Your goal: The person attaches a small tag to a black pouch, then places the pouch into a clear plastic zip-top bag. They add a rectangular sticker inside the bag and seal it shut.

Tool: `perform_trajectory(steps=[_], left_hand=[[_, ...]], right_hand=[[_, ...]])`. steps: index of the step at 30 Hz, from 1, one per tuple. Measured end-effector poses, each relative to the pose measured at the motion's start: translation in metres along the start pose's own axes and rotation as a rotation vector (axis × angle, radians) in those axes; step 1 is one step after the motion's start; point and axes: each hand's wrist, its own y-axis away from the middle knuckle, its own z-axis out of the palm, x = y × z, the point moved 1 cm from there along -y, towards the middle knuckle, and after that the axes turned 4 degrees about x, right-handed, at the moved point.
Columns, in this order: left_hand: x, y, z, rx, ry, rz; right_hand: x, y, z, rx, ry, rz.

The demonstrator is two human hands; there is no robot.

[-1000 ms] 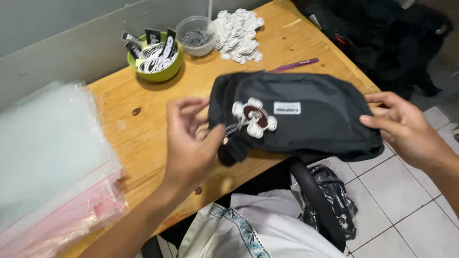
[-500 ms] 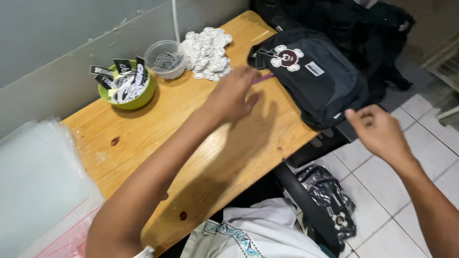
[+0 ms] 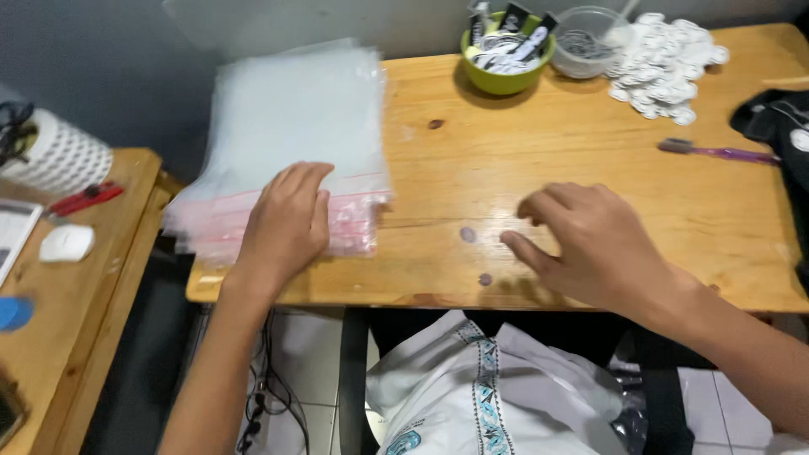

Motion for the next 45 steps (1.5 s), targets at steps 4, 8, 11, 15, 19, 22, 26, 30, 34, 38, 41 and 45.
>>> perform_trajectory(steps=[4, 8, 11, 15, 19, 22, 26, 30, 34, 38, 41, 45], left_hand=[[-0.053, 0.023, 0.014, -0.036, -0.113, -0.155], [-0.076, 0.029, 0.044, -0.028, -0.139, -0.155], [-0.074, 0.030, 0.050, 0.013, -0.196, -0.112], [-0.040, 0.023, 0.044, 0.129, -0.180, -0.003], [0.014, 0.019, 0.038, 0.132, -0.061, 0.011], [0.054, 0.016, 0.054, 0.047, 0.232, -0.016], [0.107, 0.016, 0.082, -0.014, 0.507, -0.004], [0.145, 0.025, 0.101, -0.073, 0.347, 0.136], [0.161, 0.037, 0.119, -0.109, 0.247, 0.191], [0.164, 0.025, 0.120, -0.048, 0.047, 0.196], [0.166, 0.017, 0.121, 0.035, 0.046, 0.197], [0.161, 0.010, 0.118, 0.073, 0.059, 0.162]], right_hand=[[-0.042, -0.076, 0.070, -0.093, 0.020, -0.130], [-0.047, -0.132, 0.135, -0.081, 0.044, -0.197], [-0.039, -0.149, 0.156, -0.090, 0.021, -0.212], [-0.022, -0.129, 0.160, -0.046, -0.023, -0.245], [-0.012, -0.077, 0.110, 0.032, 0.057, -0.226], [-0.003, -0.028, 0.073, -0.007, 0.047, -0.142], [0.019, 0.044, 0.050, -0.080, 0.115, -0.001], [0.024, 0.102, 0.031, -0.181, 0.151, 0.199], [0.026, 0.134, 0.019, -0.177, 0.165, 0.311], [0.039, 0.138, 0.029, -0.076, 0.206, 0.371], [0.046, 0.130, 0.040, -0.018, 0.217, 0.428], [0.055, 0.122, 0.046, 0.009, 0.307, 0.410]])
